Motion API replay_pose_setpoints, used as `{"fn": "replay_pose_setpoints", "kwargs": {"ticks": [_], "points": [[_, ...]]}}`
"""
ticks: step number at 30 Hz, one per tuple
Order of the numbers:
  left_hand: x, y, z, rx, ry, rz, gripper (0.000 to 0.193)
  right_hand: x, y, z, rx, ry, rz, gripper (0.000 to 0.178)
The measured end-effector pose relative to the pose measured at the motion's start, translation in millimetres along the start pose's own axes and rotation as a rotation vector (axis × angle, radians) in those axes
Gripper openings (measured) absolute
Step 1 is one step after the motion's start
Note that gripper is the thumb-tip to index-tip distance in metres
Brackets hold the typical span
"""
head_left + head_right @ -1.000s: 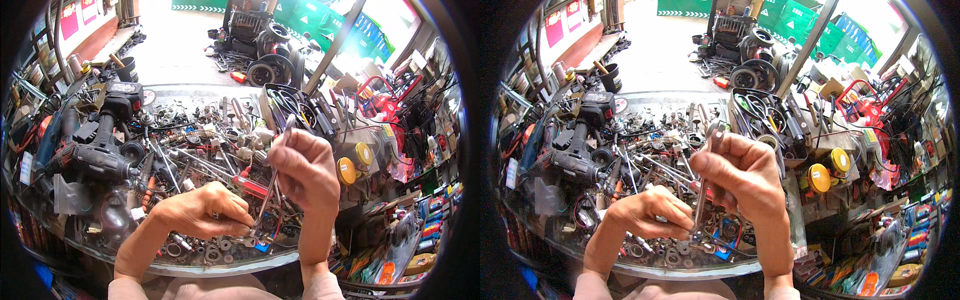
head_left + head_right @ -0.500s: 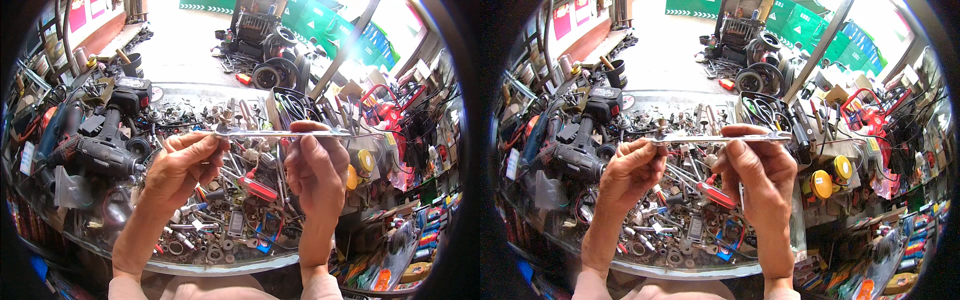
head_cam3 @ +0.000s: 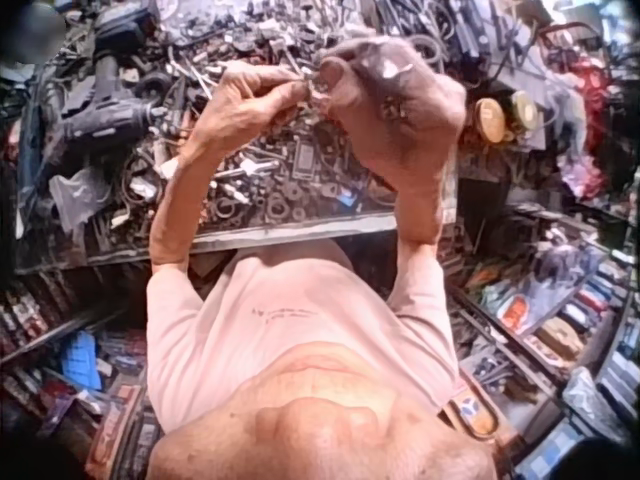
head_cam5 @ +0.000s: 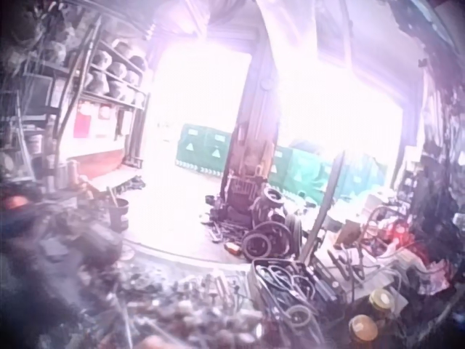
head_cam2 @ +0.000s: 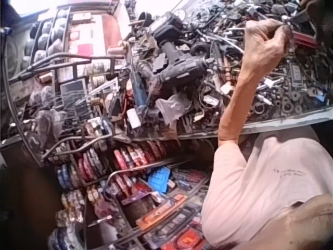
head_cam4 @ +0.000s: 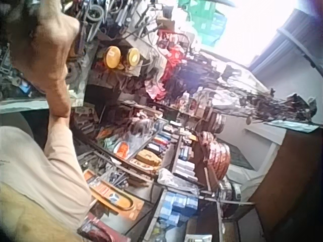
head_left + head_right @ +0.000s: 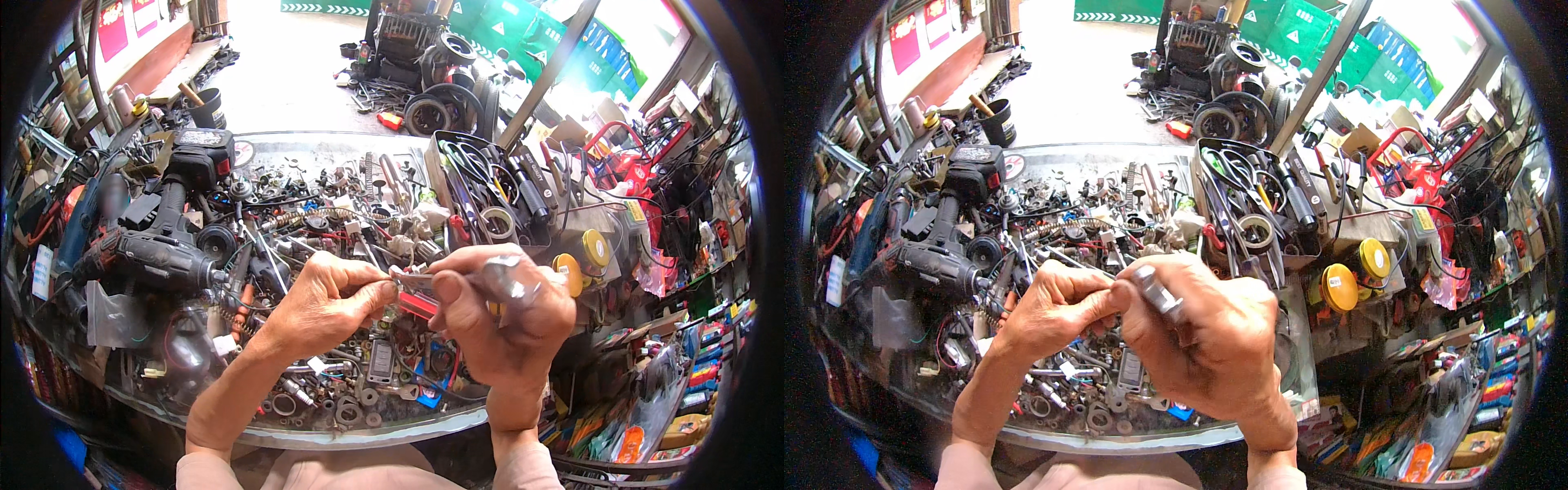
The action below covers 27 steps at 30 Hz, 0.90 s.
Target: The person assembles small mechanical components on a cluttered workbench. They use a wrench to tighten a nut onto a bolt, then insert a pin into the assembly. The person repeatedly handles and adjusts the small metal parts, using the wrench to secure connections.
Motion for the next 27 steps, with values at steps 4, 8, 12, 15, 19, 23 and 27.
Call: {"fn": "replay_pose_setpoints", "kwargs": {"ticks": [4,8,12,15,19,23,27], "points": [[-1.4,-2.3,-6.3,-0.184,-0.206,0.065,0.012,-4.5,-1.9,-13.4,0.017,0.203,-0.079,0.008],[0.5,2.8,4.9,-0.339,-0.745,-0.024,0.003,-4.0,-1.9,-10.8,-0.043,0.178,-0.122,0.008],[-12.0,9.1,3.8,-0.472,-0.675,-0.347,0.008,-0.9,-7.8,6.4,-0.39,-0.393,-0.207,0.015],[-12.3,11.2,19.6,-0.478,-0.439,-0.516,0.008,6.8,-15.8,26.2,-0.586,-0.777,-0.283,0.016],[5.4,15.8,25.3,-0.613,-0.089,-0.442,0.018,-2.5,-17.6,46.3,-0.458,-1.433,-0.162,0.011],[8.7,23.6,23.5,-0.514,0.518,-0.089,0.019,-8.2,-10.8,59.8,-0.299,-1.588,-0.153,0.022],[23.1,17.1,19.9,-0.44,0.578,0.121,0.021,-10.8,-15.1,36.5,-0.328,-1.153,0.114,0.03]]}}
Point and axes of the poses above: each hand's wrist, its own y-axis away from the middle knuckle, its own x-axis out of the back of the hand, z = x × y, the point moved 1 cm from there along -y, towards the middle knuckle, and after that the axes turned 15 degrees about -z, right-handed, at the moved point
